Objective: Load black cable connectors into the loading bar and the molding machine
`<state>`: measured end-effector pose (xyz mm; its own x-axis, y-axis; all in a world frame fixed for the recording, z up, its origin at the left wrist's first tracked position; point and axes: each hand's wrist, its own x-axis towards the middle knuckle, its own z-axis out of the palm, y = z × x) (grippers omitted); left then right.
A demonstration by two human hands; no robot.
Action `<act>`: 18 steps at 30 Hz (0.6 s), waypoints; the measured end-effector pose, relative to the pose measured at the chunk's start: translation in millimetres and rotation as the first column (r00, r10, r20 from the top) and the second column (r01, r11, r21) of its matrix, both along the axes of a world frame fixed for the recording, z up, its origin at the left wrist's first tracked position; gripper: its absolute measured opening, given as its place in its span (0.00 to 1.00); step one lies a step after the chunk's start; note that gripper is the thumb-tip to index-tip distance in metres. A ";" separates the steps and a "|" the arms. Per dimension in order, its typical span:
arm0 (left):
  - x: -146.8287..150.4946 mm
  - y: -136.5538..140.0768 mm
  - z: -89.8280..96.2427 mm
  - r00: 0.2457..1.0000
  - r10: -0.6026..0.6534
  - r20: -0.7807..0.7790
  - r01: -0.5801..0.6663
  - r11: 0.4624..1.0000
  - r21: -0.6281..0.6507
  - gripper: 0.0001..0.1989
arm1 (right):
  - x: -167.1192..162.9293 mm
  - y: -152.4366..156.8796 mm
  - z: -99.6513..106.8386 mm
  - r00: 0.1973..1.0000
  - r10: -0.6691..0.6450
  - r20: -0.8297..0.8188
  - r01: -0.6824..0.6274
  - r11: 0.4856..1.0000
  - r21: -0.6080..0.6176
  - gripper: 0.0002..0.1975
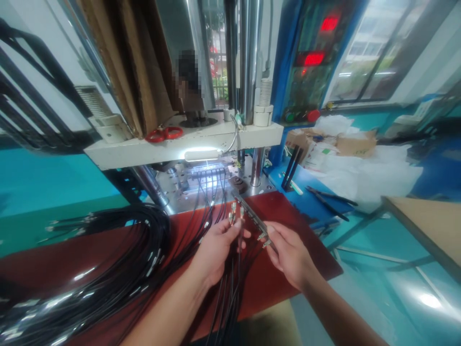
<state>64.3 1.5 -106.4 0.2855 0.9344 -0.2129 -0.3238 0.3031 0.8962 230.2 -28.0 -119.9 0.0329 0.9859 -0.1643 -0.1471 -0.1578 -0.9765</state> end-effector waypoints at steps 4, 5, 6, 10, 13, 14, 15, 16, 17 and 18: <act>-0.1 2.6 2.4 0.996 0.037 0.081 -0.026 0.990 -0.140 0.04 | -0.4 -0.7 2.1 1.000 -0.004 -0.017 0.004 1.000 -0.009 0.24; -0.2 3.0 2.6 0.994 0.032 0.108 -0.013 0.984 -0.177 0.04 | -0.6 -1.1 2.9 1.000 -0.008 -0.025 0.007 1.000 -0.022 0.24; -0.5 3.5 2.8 0.990 0.024 0.136 0.004 0.980 -0.201 0.03 | -0.7 -1.4 3.8 0.999 -0.012 -0.034 0.011 0.999 -0.038 0.24; -3.7 10.4 6.8 0.980 0.006 0.197 0.037 0.976 -0.216 0.01 | -1.1 -1.4 4.4 0.999 -0.017 -0.041 0.015 0.999 -0.041 0.24; -9.5 21.6 16.7 0.975 0.045 0.219 0.004 0.977 -0.215 0.02 | -0.6 -0.3 0.1 0.999 -0.014 -0.034 0.013 1.000 -0.007 0.24; -11.5 25.2 20.3 0.978 0.040 0.207 0.003 0.979 -0.203 0.02 | -0.3 0.1 -1.8 0.999 -0.018 -0.033 0.018 1.000 -0.003 0.24; -13.1 28.2 23.1 0.985 0.012 0.174 0.020 0.983 -0.182 0.02 | 0.1 0.5 -3.6 0.999 -0.022 -0.032 0.022 1.000 -0.002 0.24; -14.0 30.3 24.9 0.991 -0.031 0.127 0.051 0.986 -0.157 0.04 | 0.4 0.8 -5.2 0.999 -0.021 -0.029 0.021 1.000 0.000 0.24; -14.1 31.4 25.2 0.994 -0.083 0.074 0.093 0.987 -0.134 0.07 | 0.6 1.0 -6.3 1.000 -0.015 -0.022 0.015 1.000 0.006 0.24; -13.3 31.5 24.1 0.991 -0.132 0.025 0.134 0.984 -0.117 0.11 | 0.8 1.3 -6.9 1.000 -0.006 -0.015 0.006 1.000 0.015 0.24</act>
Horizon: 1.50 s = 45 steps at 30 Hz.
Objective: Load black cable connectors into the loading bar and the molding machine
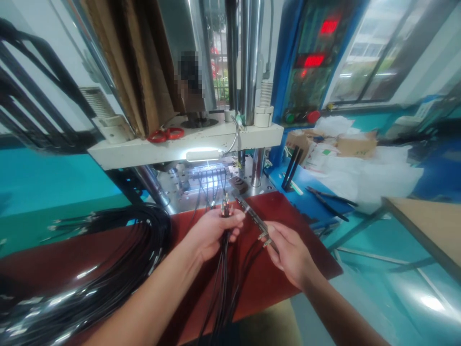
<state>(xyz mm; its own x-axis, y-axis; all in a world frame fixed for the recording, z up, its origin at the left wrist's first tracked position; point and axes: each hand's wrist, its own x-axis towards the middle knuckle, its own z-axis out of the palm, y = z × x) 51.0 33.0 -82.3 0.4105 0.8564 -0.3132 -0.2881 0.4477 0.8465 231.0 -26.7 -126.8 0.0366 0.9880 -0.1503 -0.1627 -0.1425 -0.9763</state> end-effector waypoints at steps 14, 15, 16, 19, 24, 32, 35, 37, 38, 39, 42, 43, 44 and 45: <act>10.9 -20.0 -19.8 0.972 -0.087 -0.220 0.101 0.993 0.057 0.20 | -0.2 0.5 3.7 1.000 0.021 -0.016 -0.022 0.999 -0.050 0.24; 11.8 -19.9 -20.1 0.971 -0.088 -0.221 0.104 0.993 0.064 0.20 | -0.4 0.8 3.2 1.000 0.023 -0.014 -0.023 0.999 -0.040 0.24; 12.7 -19.8 -20.5 0.970 -0.090 -0.224 0.108 0.992 0.068 0.19 | -0.7 1.2 2.8 1.000 0.024 -0.012 -0.024 0.999 -0.033 0.25; 14.7 -19.6 -22.2 0.966 -0.094 -0.239 0.115 0.990 0.076 0.18 | -1.4 1.6 3.0 1.000 0.021 -0.016 -0.021 0.999 -0.034 0.24; 16.3 -20.7 -25.5 0.965 -0.066 -0.255 0.094 0.991 0.100 0.16 | -0.9 0.4 4.9 0.999 0.041 0.002 -0.041 0.999 -0.026 0.24; 21.0 -14.9 -29.0 0.967 -0.065 -0.248 0.083 0.994 0.064 0.18 | -2.3 0.0 7.5 0.998 0.046 0.048 -0.046 0.999 -0.008 0.26; 23.6 -13.6 -30.8 0.967 -0.056 -0.249 0.074 0.995 0.065 0.14 | -2.6 -1.0 10.1 0.993 0.043 0.106 -0.041 0.999 -0.013 0.25; 24.2 -13.2 -32.0 0.969 -0.061 -0.241 0.079 0.995 0.067 0.13 | -2.2 -1.4 11.0 0.986 0.050 0.161 -0.049 0.999 -0.011 0.25; 24.0 -13.1 -32.4 0.970 -0.068 -0.234 0.086 0.994 0.066 0.13 | -1.9 -1.5 11.0 0.981 0.059 0.182 -0.059 0.998 -0.010 0.24; 23.2 -13.1 -32.5 0.972 -0.077 -0.222 0.094 0.994 0.065 0.14 | -1.6 -1.5 10.7 0.979 0.066 0.191 -0.066 0.998 -0.006 0.24; 17.1 -14.0 -30.3 0.976 -0.101 -0.192 0.119 0.990 0.082 0.16 | -1.0 -1.6 8.9 0.988 0.062 0.142 -0.063 0.998 0.002 0.24; 13.7 -14.5 -29.1 0.980 -0.086 -0.181 0.104 0.990 0.093 0.17 | -0.9 -1.7 8.1 0.993 0.052 0.108 -0.052 0.999 0.001 0.24; 9.6 -14.9 -27.9 0.985 -0.065 -0.159 0.082 0.991 0.105 0.17 | -0.9 -1.8 7.3 0.996 0.039 0.074 -0.039 0.999 -0.005 0.24; 5.1 -15.2 -26.8 0.991 -0.045 -0.124 0.058 0.993 0.105 0.17 | -0.8 -1.8 6.6 0.999 0.028 0.046 -0.027 1.000 -0.015 0.24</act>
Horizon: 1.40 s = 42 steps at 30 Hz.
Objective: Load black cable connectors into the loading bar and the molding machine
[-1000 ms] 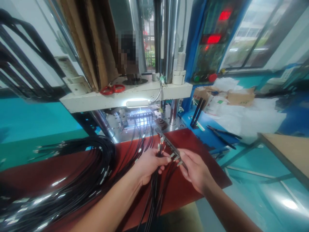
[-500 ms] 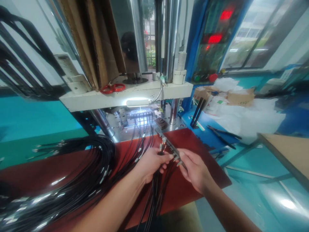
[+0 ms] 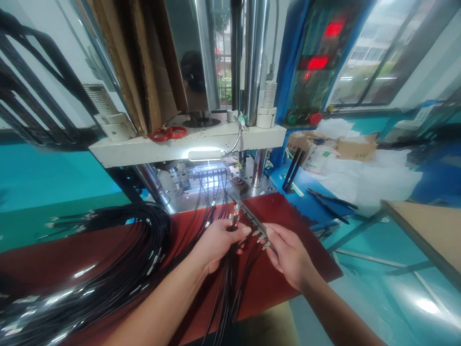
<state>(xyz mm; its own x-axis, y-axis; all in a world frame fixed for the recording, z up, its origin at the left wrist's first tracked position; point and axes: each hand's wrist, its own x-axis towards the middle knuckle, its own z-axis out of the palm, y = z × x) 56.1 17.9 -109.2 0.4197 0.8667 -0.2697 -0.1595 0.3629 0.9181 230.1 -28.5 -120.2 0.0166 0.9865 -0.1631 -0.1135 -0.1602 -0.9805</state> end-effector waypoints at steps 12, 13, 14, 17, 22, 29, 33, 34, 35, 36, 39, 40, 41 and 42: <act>-26.3 -0.6 -9.8 0.937 0.132 0.323 -0.046 0.964 -0.262 0.09 | -0.3 1.6 -1.9 0.999 -0.014 -0.044 0.013 0.999 -0.031 0.25; -24.4 -0.2 -9.0 0.948 0.128 0.293 -0.054 0.967 -0.249 0.10 | -0.1 1.5 -2.2 0.999 -0.009 -0.042 0.008 1.000 -0.026 0.25; -22.1 0.2 -7.8 0.959 0.122 0.256 -0.062 0.972 -0.229 0.11 | 0.1 1.4 -2.7 0.999 -0.001 -0.042 0.000 1.000 -0.017 0.25; -13.9 1.3 -3.5 0.981 0.120 0.152 -0.100 0.986 -0.134 0.17 | 0.9 1.2 -4.5 0.999 0.012 -0.048 -0.012 1.000 0.002 0.25; -1.8 2.9 -0.3 0.993 0.103 0.060 -0.097 0.991 -0.097 0.24 | 1.7 1.9 -4.7 0.997 0.034 -0.062 -0.033 0.999 0.016 0.25; 3.4 8.1 -0.3 0.999 0.044 -0.020 -0.045 0.997 -0.063 0.22 | 1.2 3.1 -4.0 0.997 0.055 -0.062 -0.054 0.998 0.011 0.24; 3.8 8.4 1.7 0.998 0.023 -0.051 -0.027 0.998 -0.065 0.20 | 1.5 2.0 -4.5 0.998 0.048 -0.034 -0.047 0.999 0.012 0.25; 3.8 8.2 2.1 0.998 0.019 -0.058 -0.023 0.998 -0.062 0.19 | 1.5 1.7 -4.1 0.998 0.051 -0.028 -0.050 0.999 0.016 0.25; 3.8 8.1 2.3 0.998 0.015 -0.065 -0.019 0.998 -0.061 0.18 | 1.4 1.4 -3.3 0.998 0.055 -0.025 -0.055 0.998 0.020 0.25; 3.9 8.0 2.3 0.997 0.013 -0.070 -0.017 0.998 -0.063 0.18 | 1.3 1.1 -2.2 0.998 0.058 -0.023 -0.058 0.998 0.023 0.25; 5.4 8.7 1.0 0.998 0.020 -0.064 -0.025 0.997 -0.068 0.16 | 0.8 0.2 1.4 0.998 0.061 -0.003 -0.061 0.998 0.017 0.25; 6.2 9.1 0.2 0.998 0.027 -0.050 -0.031 0.997 -0.069 0.16 | 0.8 0.0 1.8 0.998 0.062 0.020 -0.063 0.998 0.018 0.25; 6.9 9.7 -0.8 0.999 0.035 -0.033 -0.037 0.997 -0.068 0.16 | 0.9 -0.1 1.6 0.997 0.065 0.048 -0.066 0.998 0.022 0.24; 7.5 10.2 -1.9 0.999 0.041 -0.015 -0.041 0.997 -0.066 0.16 | 1.1 -0.1 0.4 0.995 0.069 0.074 -0.071 0.997 0.026 0.24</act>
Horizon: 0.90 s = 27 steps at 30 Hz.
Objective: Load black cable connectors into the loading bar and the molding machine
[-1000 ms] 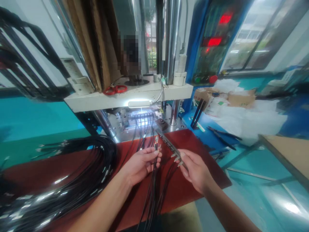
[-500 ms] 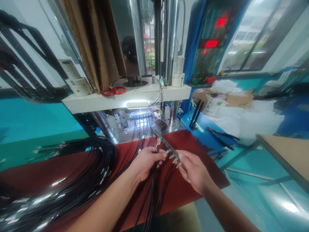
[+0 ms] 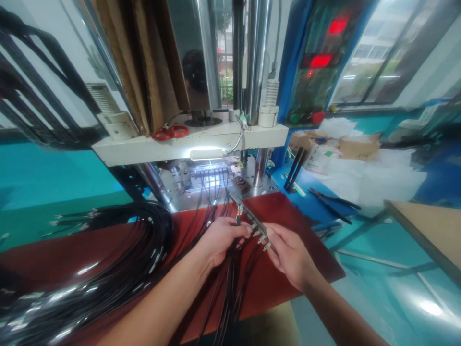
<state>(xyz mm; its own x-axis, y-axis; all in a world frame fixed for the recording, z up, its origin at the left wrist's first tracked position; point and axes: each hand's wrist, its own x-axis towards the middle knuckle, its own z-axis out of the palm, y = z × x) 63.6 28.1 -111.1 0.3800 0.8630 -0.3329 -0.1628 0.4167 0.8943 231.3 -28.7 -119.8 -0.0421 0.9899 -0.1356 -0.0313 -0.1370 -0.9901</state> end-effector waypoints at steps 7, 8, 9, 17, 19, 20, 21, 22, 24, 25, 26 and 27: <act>-2.4 0.5 -3.7 0.999 0.017 0.048 -0.017 1.000 -0.013 0.17 | 1.2 0.8 -11.0 0.996 0.046 0.076 -0.050 0.998 0.044 0.22; -3.0 -0.2 -3.0 0.998 0.015 0.059 -0.015 1.000 -0.014 0.18 | 0.9 0.7 -10.3 0.998 0.039 0.053 -0.041 0.998 0.037 0.23; -3.5 -1.2 -2.0 0.998 0.012 0.068 -0.011 1.000 -0.013 0.18 | 0.5 0.5 -9.1 0.999 0.027 0.025 -0.028 0.999 0.024 0.23; -15.1 -1.8 6.1 0.977 0.183 0.111 -0.171 0.979 -0.108 0.03 | -0.6 -0.5 -2.6 0.996 -0.051 -0.079 0.048 0.998 -0.041 0.25; -21.6 3.8 11.0 0.964 0.237 0.121 -0.225 0.969 -0.103 0.05 | -0.7 -0.6 -1.4 0.994 -0.060 -0.088 0.055 0.997 -0.058 0.25; -24.7 6.8 13.9 0.956 0.262 0.132 -0.252 0.964 -0.090 0.06 | -1.0 -0.6 -0.7 0.994 -0.061 -0.095 0.054 0.996 -0.069 0.25; -27.4 9.4 16.6 0.950 0.276 0.143 -0.268 0.961 -0.075 0.07 | -1.3 -0.5 -0.1 0.993 -0.063 -0.102 0.054 0.995 -0.083 0.25; -29.3 11.3 18.7 0.948 0.278 0.153 -0.272 0.960 -0.065 0.06 | -1.6 -0.3 0.3 0.992 -0.066 -0.108 0.056 0.994 -0.097 0.25; -30.2 12.3 20.2 0.964 0.231 0.131 -0.226 0.973 -0.057 0.03 | -2.2 0.1 0.5 0.990 -0.076 -0.118 0.063 0.992 -0.110 0.25; -29.2 11.5 19.2 0.979 0.182 0.096 -0.177 0.982 -0.061 0.01 | -2.3 0.3 0.3 0.990 -0.078 -0.121 0.065 0.992 -0.108 0.24; -27.4 10.0 17.2 0.990 0.128 0.053 -0.124 0.990 -0.067 0.02 | -2.4 0.5 -0.1 0.990 -0.075 -0.122 0.063 0.993 -0.097 0.24; -25.2 8.3 14.4 0.997 0.079 0.012 -0.078 0.994 -0.073 0.03 | -2.3 0.7 -0.5 0.990 -0.070 -0.122 0.060 0.994 -0.086 0.24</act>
<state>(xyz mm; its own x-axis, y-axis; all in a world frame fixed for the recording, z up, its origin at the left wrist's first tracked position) 38.4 36.4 -96.6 0.3170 0.8644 -0.3903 -0.2105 0.4654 0.8597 229.0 -28.0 -120.3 0.0004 0.9768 -0.2143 -0.1652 -0.2113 -0.9634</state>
